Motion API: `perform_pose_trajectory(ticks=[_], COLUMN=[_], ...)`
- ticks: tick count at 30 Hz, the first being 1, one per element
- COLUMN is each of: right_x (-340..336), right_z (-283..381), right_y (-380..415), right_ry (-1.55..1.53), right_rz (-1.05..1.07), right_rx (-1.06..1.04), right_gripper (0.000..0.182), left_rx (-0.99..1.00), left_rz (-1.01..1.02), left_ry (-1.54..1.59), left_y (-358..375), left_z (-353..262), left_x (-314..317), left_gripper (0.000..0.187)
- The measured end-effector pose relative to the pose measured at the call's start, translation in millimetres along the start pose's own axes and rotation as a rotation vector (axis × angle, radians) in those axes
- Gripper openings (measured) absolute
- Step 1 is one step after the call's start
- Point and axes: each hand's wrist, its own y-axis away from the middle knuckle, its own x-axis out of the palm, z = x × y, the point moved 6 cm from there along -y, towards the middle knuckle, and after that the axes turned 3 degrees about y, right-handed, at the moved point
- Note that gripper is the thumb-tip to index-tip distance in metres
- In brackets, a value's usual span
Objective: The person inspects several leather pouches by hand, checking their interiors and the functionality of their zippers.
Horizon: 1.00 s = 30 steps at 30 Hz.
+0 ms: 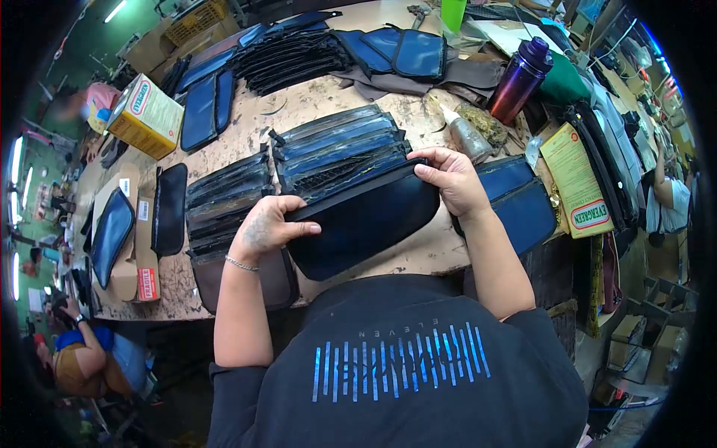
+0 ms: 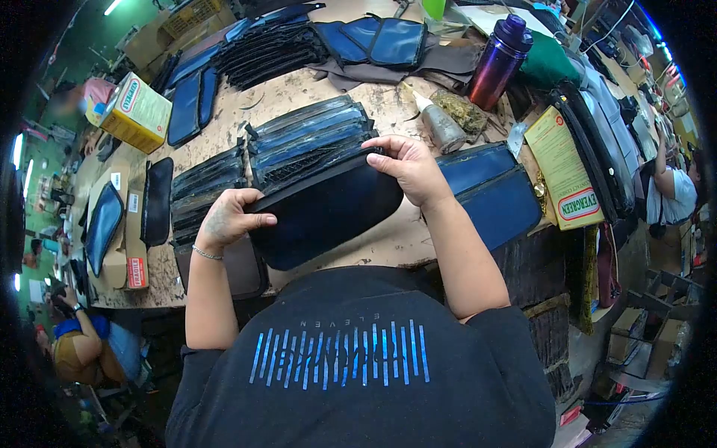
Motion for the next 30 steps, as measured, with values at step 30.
perform_pose_trajectory(ticks=[30], right_x=[30], right_z=[-12], right_y=[11], right_ry=[1.347], right_rz=[-0.089], right_rx=[-0.368], right_gripper=[0.029], left_rx=[0.073], left_rz=[-0.153], left_ry=[-0.230], left_y=[-7], left_z=[37], left_x=[26], left_gripper=[0.027])
